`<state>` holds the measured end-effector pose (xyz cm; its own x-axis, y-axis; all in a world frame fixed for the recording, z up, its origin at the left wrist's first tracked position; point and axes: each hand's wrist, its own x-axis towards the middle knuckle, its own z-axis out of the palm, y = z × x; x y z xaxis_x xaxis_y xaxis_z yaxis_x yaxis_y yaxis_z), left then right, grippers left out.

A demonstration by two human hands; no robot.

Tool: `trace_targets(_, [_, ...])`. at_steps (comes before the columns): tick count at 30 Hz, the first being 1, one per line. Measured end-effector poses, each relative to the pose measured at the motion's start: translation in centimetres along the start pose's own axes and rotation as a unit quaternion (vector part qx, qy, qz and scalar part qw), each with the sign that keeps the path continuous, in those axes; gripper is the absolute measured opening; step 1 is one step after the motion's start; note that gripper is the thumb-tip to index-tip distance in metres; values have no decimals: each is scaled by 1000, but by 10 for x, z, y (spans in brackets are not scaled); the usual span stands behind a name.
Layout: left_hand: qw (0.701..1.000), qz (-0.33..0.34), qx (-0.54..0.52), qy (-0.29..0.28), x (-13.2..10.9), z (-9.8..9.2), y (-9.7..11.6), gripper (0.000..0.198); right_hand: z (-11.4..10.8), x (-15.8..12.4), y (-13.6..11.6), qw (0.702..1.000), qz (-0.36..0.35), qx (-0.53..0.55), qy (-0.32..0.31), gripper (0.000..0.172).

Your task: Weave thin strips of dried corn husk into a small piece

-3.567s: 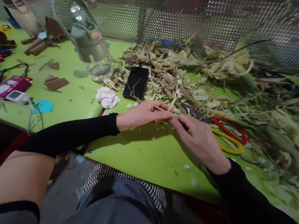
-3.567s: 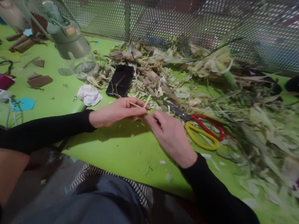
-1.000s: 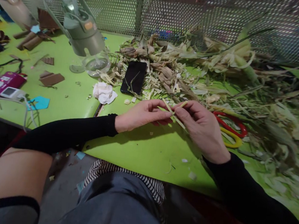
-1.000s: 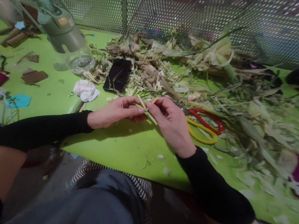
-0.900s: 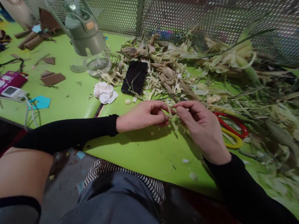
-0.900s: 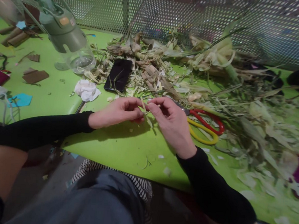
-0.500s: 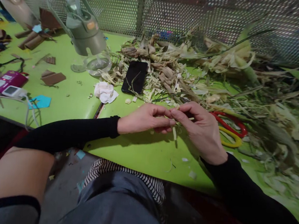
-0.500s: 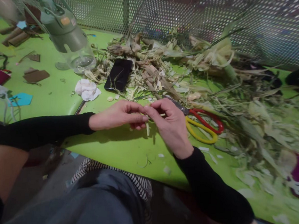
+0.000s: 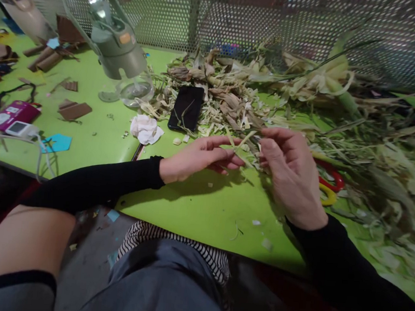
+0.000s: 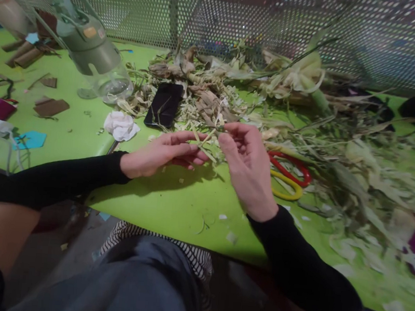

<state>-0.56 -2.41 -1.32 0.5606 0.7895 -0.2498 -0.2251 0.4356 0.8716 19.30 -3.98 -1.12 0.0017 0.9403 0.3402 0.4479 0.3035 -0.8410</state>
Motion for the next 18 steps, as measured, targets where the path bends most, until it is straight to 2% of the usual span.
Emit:
trace_targets(2, [999, -24, -31, 22, 2, -1, 3, 18, -2, 0, 0, 999, -14, -29, 23, 28])
trace_targets(4, [998, -22, -43, 33, 3, -1, 3, 14, -2, -2, -3, 998, -26, -61, 7, 30])
trace_targets(8, [998, 37, -17, 47, 4, 0, -6, 5, 6, -9, -10, 989, -25, -97, -107, 41])
trace_targets(12, [996, 66, 3, 67, 3, 1, -15, 12, 16, -13, -11, 982, 51, -36, -181, 38])
trace_targets(18, [997, 46, -18, 61, 0, 6, -16, 9, 25, -15, -12, 958, 171, 97, -207, 47])
